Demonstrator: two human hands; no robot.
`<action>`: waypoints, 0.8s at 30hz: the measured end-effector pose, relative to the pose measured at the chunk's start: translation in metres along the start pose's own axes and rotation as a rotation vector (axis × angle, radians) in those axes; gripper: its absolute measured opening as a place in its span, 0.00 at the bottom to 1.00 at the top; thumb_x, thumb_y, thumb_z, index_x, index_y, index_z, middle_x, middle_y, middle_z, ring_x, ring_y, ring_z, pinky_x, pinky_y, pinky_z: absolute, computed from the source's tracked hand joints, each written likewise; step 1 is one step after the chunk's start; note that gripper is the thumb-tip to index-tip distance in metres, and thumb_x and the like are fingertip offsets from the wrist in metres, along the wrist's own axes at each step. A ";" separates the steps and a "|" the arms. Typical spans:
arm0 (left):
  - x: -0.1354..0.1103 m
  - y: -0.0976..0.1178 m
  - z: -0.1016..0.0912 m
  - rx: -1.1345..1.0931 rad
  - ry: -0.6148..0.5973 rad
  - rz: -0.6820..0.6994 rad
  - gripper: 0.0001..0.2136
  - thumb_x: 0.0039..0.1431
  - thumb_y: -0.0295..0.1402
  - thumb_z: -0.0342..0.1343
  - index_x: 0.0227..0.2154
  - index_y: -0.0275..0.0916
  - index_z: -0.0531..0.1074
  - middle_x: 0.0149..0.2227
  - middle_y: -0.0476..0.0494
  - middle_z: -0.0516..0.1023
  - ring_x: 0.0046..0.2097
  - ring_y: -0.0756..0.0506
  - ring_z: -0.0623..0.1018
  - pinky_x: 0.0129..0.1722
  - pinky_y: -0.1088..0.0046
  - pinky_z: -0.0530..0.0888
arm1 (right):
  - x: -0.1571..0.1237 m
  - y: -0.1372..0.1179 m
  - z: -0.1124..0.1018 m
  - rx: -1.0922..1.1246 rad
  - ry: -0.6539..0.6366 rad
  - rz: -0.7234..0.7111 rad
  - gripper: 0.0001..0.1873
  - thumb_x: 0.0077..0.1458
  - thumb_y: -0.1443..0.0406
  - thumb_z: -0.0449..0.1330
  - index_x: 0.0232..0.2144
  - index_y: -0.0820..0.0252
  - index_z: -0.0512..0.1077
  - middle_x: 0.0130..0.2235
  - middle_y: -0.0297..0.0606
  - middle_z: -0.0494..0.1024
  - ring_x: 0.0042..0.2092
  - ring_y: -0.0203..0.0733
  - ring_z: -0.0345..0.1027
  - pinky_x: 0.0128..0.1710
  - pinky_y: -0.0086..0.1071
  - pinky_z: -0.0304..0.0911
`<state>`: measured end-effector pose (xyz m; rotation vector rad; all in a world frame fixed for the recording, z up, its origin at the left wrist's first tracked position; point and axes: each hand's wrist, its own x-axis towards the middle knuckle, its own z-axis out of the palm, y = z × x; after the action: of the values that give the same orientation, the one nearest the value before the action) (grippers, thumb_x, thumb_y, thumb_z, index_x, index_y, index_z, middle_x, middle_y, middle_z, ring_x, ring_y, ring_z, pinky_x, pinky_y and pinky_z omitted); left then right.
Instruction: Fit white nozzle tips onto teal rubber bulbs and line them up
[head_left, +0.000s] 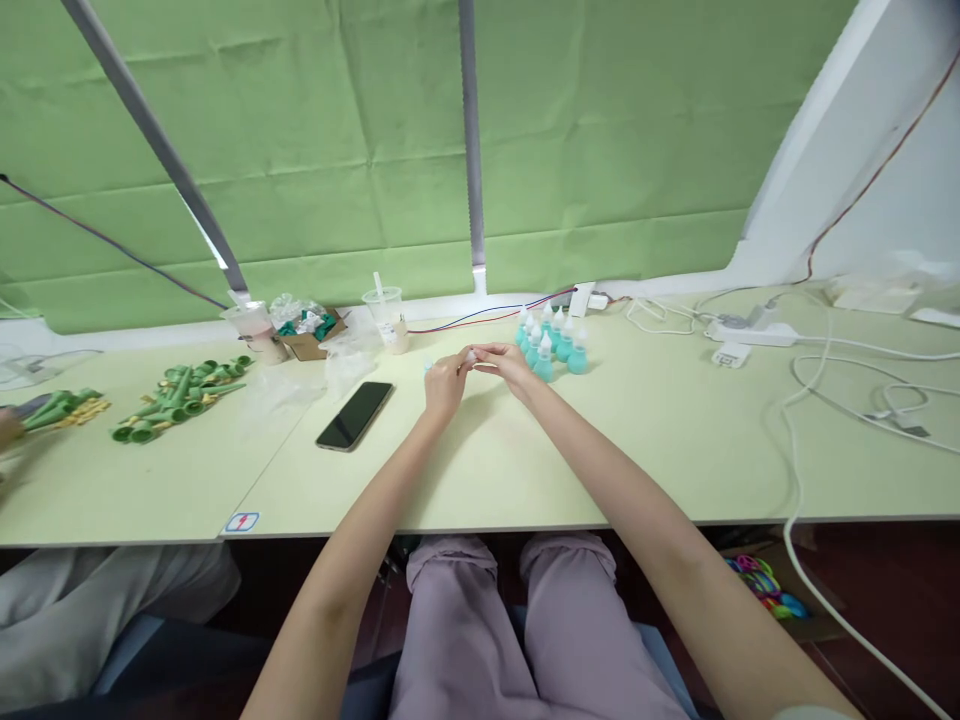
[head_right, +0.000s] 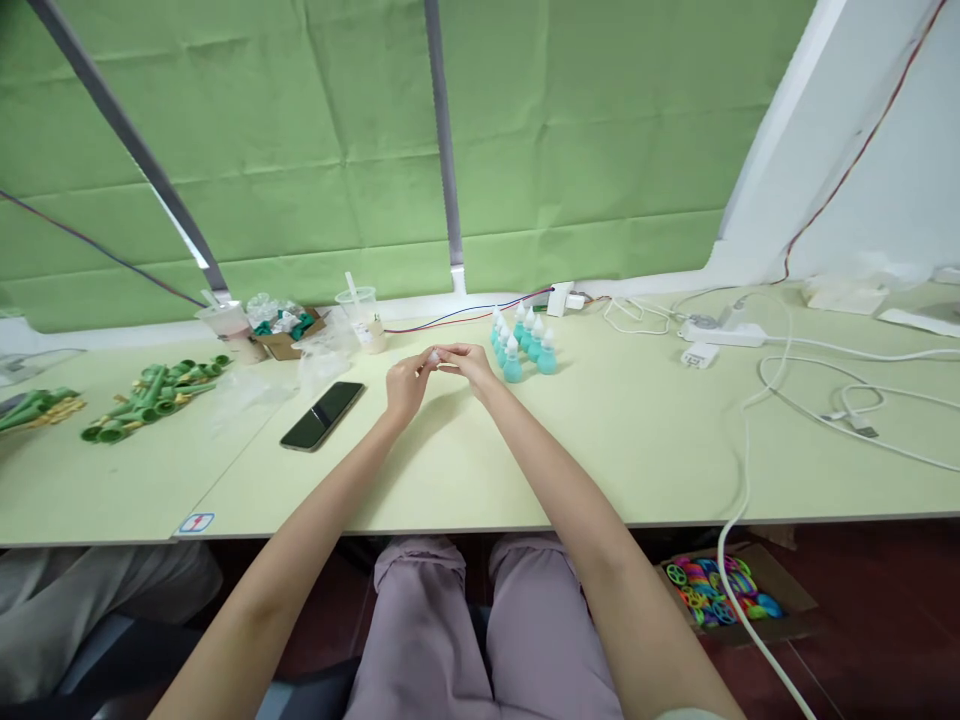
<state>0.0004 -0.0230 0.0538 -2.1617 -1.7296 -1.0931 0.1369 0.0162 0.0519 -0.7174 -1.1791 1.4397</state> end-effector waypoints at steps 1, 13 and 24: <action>0.004 -0.002 -0.002 -0.008 -0.004 0.017 0.14 0.64 0.28 0.50 0.51 0.41 0.72 0.36 0.44 0.79 0.39 0.45 0.76 0.37 0.73 0.68 | 0.006 0.001 0.001 0.022 0.002 0.018 0.11 0.40 0.64 0.70 0.29 0.60 0.77 0.32 0.36 0.79 0.37 0.37 0.73 0.45 0.35 0.70; 0.084 -0.057 -0.012 -0.230 -0.111 0.069 0.17 0.56 0.21 0.44 0.44 0.37 0.73 0.29 0.48 0.79 0.28 0.49 0.72 0.34 0.74 0.70 | 0.085 0.037 0.020 -0.164 0.297 -0.116 0.03 0.53 0.66 0.58 0.31 0.60 0.71 0.35 0.38 0.78 0.35 0.35 0.74 0.44 0.32 0.71; 0.139 -0.148 0.029 -0.315 -0.481 -0.132 0.02 0.45 0.24 0.55 0.24 0.35 0.72 0.22 0.47 0.77 0.27 0.48 0.75 0.27 0.75 0.68 | 0.130 0.079 -0.006 -0.723 0.241 -0.258 0.14 0.41 0.81 0.57 0.26 0.59 0.72 0.30 0.32 0.74 0.34 0.36 0.68 0.43 0.32 0.64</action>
<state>-0.1112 0.1469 0.0749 -2.7173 -2.0314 -0.9873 0.0845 0.1491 -0.0009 -1.1416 -1.5407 0.6679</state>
